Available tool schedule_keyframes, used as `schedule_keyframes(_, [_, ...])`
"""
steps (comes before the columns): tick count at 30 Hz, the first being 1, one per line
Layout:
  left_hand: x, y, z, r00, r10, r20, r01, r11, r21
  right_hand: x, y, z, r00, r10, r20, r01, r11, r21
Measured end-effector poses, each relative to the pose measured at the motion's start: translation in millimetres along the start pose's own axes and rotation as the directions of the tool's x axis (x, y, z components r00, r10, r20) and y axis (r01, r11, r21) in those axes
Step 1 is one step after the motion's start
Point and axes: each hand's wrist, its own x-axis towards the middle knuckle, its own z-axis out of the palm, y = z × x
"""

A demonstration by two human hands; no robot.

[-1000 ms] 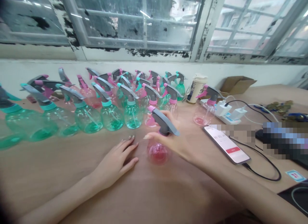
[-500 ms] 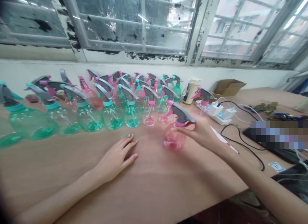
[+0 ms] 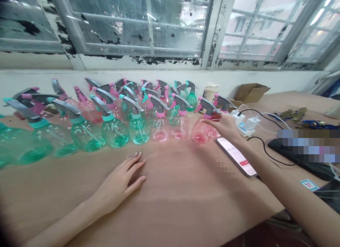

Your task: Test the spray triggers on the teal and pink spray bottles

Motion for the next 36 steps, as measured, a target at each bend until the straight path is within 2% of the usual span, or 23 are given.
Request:
schedule_keyframes(5, [-1.8, -1.5, 1.0, 1.000, 0.003, -0.015, -0.003, 1.000, -0.006, 13.5, -2.7, 14.8, 0.999, -0.041, -0.025, 0.040, 0.999, -0.033])
schedule_keyframes(12, [-2.7, -0.9, 1.6, 1.000, -0.004, -0.004, 0.004, 1.000, -0.014, 26.3, 2.7, 31.7, 0.991, -0.042, -0.127, 0.034, 0.997, -0.063])
schedule_keyframes(20, [-0.7, -0.5, -0.6, 1.000, 0.007, 0.007, -0.007, 1.000, -0.006, 12.2, 5.2, 40.8, 0.984, -0.010, -0.180, 0.011, 1.000, 0.003])
schedule_keyframes(25, [-2.1, -4.1, 2.2, 1.000, 0.003, -0.003, -0.003, 1.000, 0.020, -20.3, 1.6, 20.1, 0.972, 0.048, -0.230, -0.028, 0.996, 0.087])
schedule_keyframes(29, [-2.3, -7.2, 4.0, 1.000, 0.012, -0.025, -0.011, 1.000, 0.026, -34.6, 16.7, -8.4, 0.960, 0.109, -0.259, -0.083, 0.991, 0.109])
schedule_keyframes(33, [-1.1, -8.8, 4.1, 0.997, 0.047, -0.054, -0.043, 0.997, 0.063, -11.4, 44.6, -20.2, 0.945, 0.166, -0.282, -0.144, 0.985, 0.098])
schedule_keyframes(36, [-0.7, -10.9, 4.2, 0.996, 0.060, -0.071, -0.054, 0.995, 0.082, 15.1, 56.3, -14.7, 0.965, 0.164, -0.207, -0.140, 0.982, 0.123])
